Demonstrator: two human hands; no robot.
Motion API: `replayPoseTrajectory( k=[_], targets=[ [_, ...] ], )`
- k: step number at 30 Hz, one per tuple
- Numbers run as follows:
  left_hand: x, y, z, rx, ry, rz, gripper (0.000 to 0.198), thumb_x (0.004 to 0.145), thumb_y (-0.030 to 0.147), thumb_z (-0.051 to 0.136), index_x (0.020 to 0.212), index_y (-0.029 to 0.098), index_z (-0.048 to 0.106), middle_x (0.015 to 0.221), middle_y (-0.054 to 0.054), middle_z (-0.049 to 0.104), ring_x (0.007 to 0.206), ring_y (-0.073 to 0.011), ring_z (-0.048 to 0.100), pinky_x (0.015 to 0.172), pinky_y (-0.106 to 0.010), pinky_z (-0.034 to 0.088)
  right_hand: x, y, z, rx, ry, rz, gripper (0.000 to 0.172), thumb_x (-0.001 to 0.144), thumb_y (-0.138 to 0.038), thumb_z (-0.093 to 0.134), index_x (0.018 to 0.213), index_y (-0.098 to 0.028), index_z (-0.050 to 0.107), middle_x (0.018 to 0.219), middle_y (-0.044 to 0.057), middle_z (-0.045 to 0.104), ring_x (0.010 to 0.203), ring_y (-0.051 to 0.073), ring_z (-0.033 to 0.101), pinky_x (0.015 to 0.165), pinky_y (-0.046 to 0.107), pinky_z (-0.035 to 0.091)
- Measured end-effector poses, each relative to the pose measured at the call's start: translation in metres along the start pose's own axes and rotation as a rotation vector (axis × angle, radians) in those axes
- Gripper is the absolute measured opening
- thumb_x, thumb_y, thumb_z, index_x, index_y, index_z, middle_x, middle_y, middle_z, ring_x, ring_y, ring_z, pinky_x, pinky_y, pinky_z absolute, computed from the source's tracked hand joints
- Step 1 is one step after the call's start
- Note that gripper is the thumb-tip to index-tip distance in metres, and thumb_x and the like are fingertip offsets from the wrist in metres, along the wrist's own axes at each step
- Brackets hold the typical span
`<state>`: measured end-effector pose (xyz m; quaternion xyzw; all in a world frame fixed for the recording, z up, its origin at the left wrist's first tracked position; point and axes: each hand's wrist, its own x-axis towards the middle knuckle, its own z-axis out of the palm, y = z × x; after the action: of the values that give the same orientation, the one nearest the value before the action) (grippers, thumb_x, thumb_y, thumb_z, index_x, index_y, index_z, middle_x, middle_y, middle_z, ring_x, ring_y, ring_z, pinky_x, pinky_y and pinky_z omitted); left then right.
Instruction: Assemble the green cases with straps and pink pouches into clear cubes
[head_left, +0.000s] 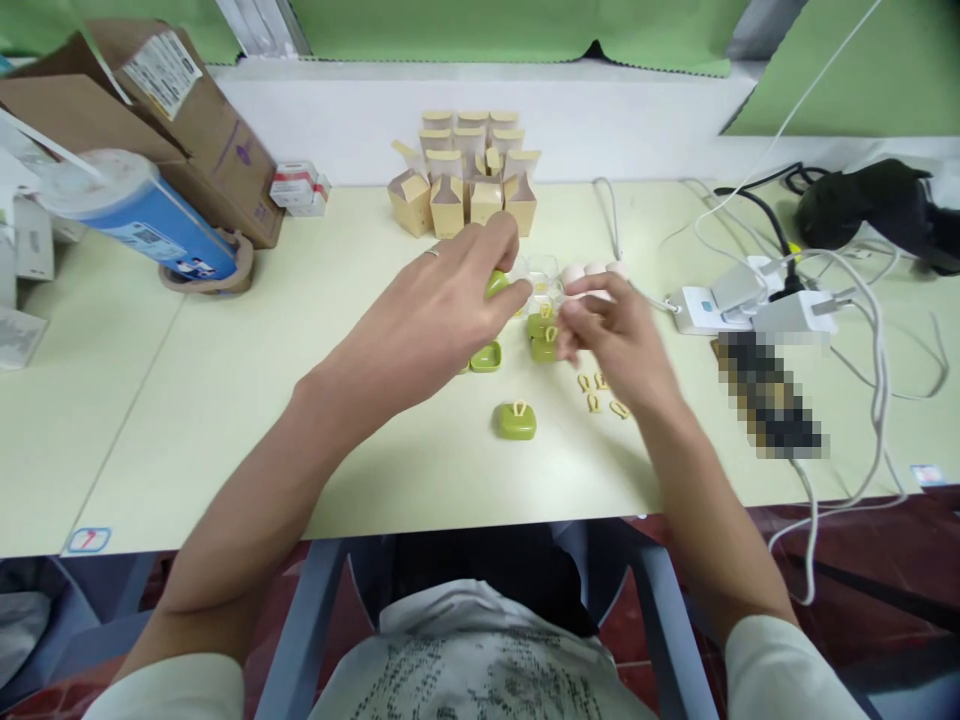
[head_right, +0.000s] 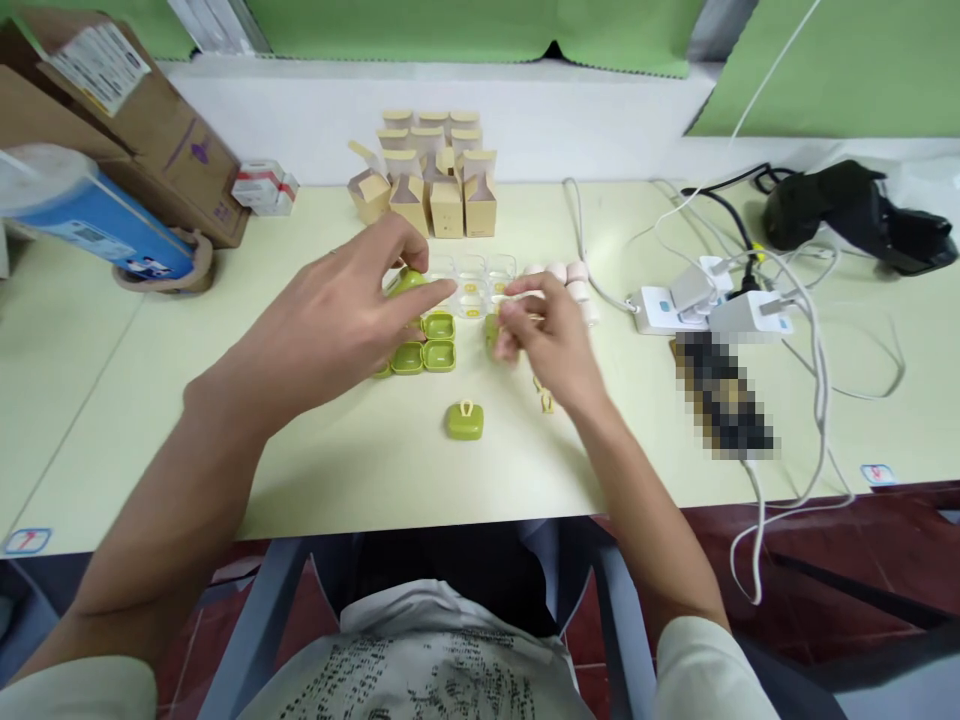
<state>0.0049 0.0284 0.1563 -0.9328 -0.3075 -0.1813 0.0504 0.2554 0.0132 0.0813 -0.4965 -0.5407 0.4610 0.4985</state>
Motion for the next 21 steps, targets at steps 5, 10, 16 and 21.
replayPoseTrajectory(
  k=[5,10,16,21],
  targets=[
    [0.002,0.004,0.0,-0.031,0.005,-0.03,0.034,0.114,0.022,0.035,0.139,0.02,0.058,0.132,-0.014,0.062,0.125,-0.0331,0.07,0.094,-0.051,0.063,-0.05,0.018,-0.081,-0.97,0.233,-0.082,0.007,0.097,-0.021,0.064,0.103,-0.024,0.068,0.092,0.007,0.073,0.069,0.02,0.063,0.073,0.038,0.052],
    [0.003,0.009,0.002,-0.009,-0.07,0.008,0.033,0.111,0.016,0.039,0.135,0.018,0.061,0.136,-0.015,0.061,0.124,-0.0322,0.068,0.095,-0.05,0.062,-0.1,0.06,-0.112,-1.217,0.185,-0.034,0.03,0.093,-0.02,0.056,0.115,-0.02,0.076,0.101,0.013,0.067,0.071,0.023,0.065,0.075,0.042,0.055],
    [0.0,0.005,0.002,0.06,-0.058,0.058,0.038,0.105,0.011,0.043,0.139,0.016,0.06,0.131,-0.015,0.06,0.115,-0.0294,0.068,0.092,-0.047,0.062,-0.111,0.054,-0.1,-0.973,0.121,-0.07,0.027,0.1,-0.048,0.07,0.104,-0.023,0.079,0.113,0.01,0.074,0.076,0.022,0.074,0.08,0.042,0.062],
    [-0.001,0.004,0.002,0.062,-0.067,0.052,0.04,0.104,0.011,0.046,0.143,0.015,0.057,0.133,-0.016,0.059,0.115,-0.0286,0.066,0.093,-0.046,0.061,-0.117,0.048,-0.108,-0.942,0.066,-0.104,0.028,0.104,-0.048,0.069,0.112,-0.024,0.08,0.12,0.01,0.08,0.076,0.021,0.077,0.08,0.042,0.063]
  ],
)
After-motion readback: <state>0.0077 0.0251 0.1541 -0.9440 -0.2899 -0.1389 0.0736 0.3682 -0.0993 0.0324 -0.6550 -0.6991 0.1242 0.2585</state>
